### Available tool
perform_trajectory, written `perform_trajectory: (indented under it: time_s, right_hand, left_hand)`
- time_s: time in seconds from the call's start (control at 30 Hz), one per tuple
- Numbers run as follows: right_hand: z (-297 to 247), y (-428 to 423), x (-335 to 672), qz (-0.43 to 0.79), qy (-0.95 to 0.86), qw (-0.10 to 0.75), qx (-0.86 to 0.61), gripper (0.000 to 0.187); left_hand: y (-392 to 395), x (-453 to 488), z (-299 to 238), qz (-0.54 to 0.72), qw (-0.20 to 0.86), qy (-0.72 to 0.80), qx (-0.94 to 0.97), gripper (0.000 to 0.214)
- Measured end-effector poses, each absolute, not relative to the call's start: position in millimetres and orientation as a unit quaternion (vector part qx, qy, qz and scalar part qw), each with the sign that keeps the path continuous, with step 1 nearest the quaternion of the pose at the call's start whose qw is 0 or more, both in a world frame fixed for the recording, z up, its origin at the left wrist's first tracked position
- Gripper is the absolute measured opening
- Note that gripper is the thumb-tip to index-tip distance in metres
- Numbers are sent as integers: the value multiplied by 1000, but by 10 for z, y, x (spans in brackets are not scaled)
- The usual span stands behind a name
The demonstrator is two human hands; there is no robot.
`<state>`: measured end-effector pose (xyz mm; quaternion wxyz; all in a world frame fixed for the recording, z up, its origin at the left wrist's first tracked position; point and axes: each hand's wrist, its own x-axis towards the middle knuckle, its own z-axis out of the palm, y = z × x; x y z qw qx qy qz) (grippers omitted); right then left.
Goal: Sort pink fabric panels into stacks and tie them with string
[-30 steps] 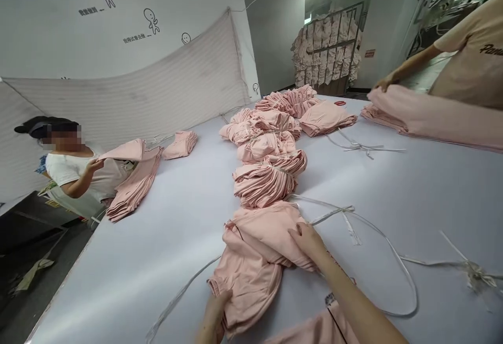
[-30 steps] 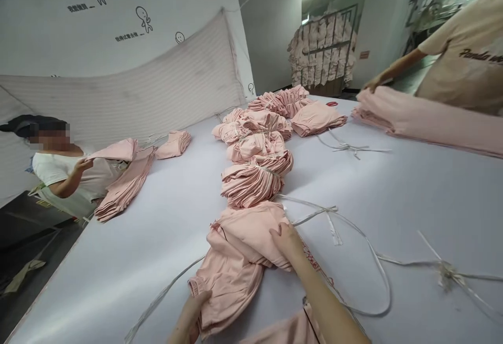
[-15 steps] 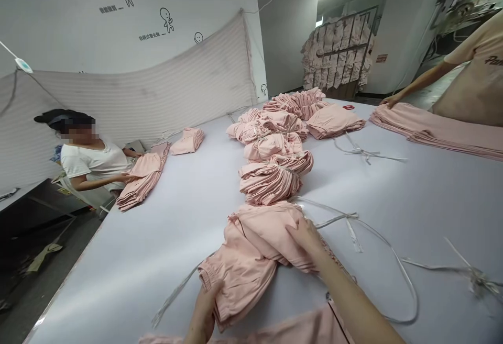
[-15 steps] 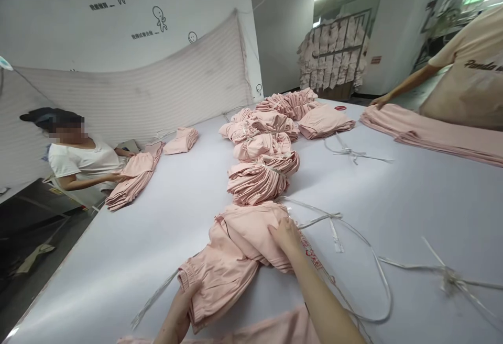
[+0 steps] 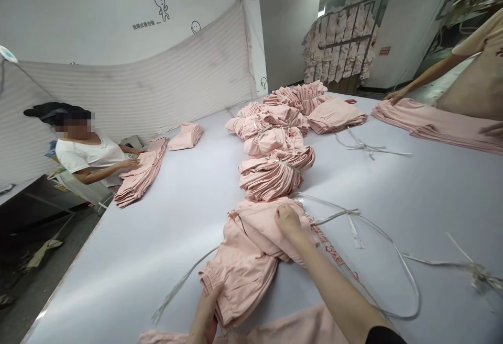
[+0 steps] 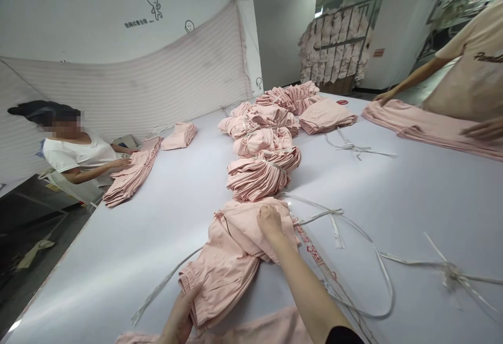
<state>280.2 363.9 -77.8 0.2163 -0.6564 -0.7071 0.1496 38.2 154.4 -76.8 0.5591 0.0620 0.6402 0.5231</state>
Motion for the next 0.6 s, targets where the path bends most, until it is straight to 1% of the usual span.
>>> perform_trajectory:
  time_s: [0.17,0.23,0.3,0.47,0.6]
  right_hand:
    - [-836,3624,3297,162,-612,201,-748,32]
    - [-841,3561,3492,168,-600,196,-757,33]
    - [-827,3494,3572,169,-620,206,-738,28]
    - [-768,3459,3203,189,-727,294,-592,21]
    - [-768,3532,2824,203,-735,275,-585,16]
  left_hand:
    - [1532,409,-744,527,560,638,47,65]
    - [1532,406,-751,524,560,641,39,65]
    - [1535,406,-763,514,564,646,28,66]
    - [1530,429,-797,516,574,635,22,64]
    - [1505,442,-804,531,567,629,38,64]
